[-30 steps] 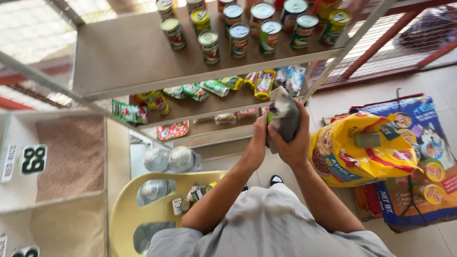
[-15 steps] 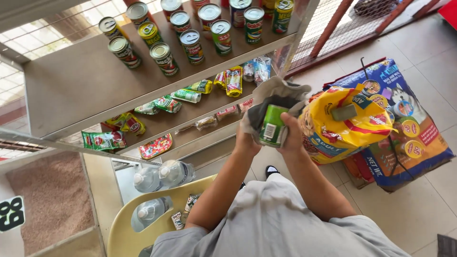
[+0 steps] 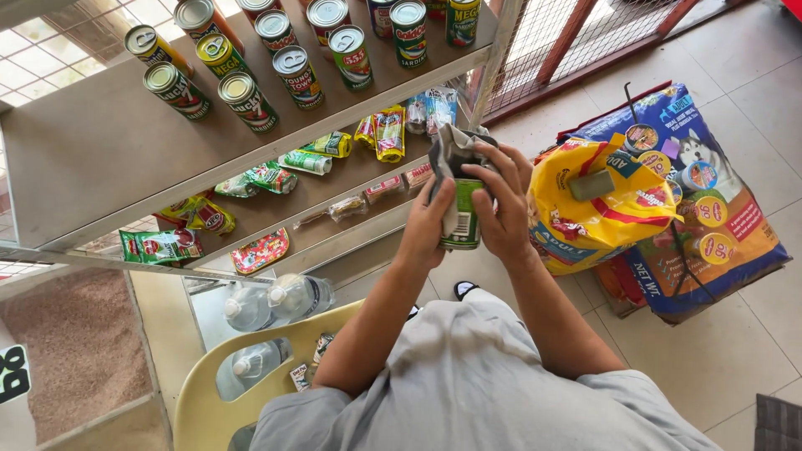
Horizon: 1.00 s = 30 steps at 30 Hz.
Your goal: Wiping dust off canned goods with a cloth and placing them methodically on a store shelf.
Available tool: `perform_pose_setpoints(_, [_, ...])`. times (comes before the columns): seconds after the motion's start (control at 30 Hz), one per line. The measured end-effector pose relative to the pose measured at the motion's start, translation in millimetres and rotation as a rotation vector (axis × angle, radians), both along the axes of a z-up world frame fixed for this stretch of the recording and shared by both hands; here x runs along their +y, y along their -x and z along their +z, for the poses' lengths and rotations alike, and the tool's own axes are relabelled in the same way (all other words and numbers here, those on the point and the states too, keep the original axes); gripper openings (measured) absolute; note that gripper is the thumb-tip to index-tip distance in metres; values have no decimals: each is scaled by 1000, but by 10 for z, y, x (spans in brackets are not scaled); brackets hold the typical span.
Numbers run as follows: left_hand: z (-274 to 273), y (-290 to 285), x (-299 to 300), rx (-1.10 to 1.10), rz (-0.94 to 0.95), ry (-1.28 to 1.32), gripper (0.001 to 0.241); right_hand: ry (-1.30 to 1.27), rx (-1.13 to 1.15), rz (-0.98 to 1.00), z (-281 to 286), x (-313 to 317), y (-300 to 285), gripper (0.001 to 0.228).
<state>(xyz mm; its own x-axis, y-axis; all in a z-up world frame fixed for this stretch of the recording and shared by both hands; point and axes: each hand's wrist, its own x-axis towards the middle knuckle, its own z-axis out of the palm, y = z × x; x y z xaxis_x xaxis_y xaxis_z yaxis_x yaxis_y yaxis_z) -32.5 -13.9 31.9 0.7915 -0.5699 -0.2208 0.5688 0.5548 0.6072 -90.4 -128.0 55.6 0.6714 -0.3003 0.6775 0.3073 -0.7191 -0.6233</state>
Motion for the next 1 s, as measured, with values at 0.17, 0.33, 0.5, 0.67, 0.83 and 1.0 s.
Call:
perform_pose_setpoints(0.17, [71,-78,-78,54,99,-73,31,71,25,224,21,-121,49,111])
perform_pose_setpoints(0.33, [-121,-150,-273,239,44,-69,49,162,46,330,171,-403,-12,120])
perform_pose_setpoints(0.5, [151,9,-354,254,44,80,46,75,83,312,218,-725,-31,111])
perform_pose_setpoints(0.67, [211,199,-396,-46,158,185,30,17,43,232,300,-969,-55,112])
perform_pose_setpoints(0.83, [253,334,-486,-615,110,-160,43,-27,29,315,265,-1104,19,103])
perform_pose_setpoints(1.0, [424,305,-577,-845,143,-458,104,143,7,349,301,-1072,98,90])
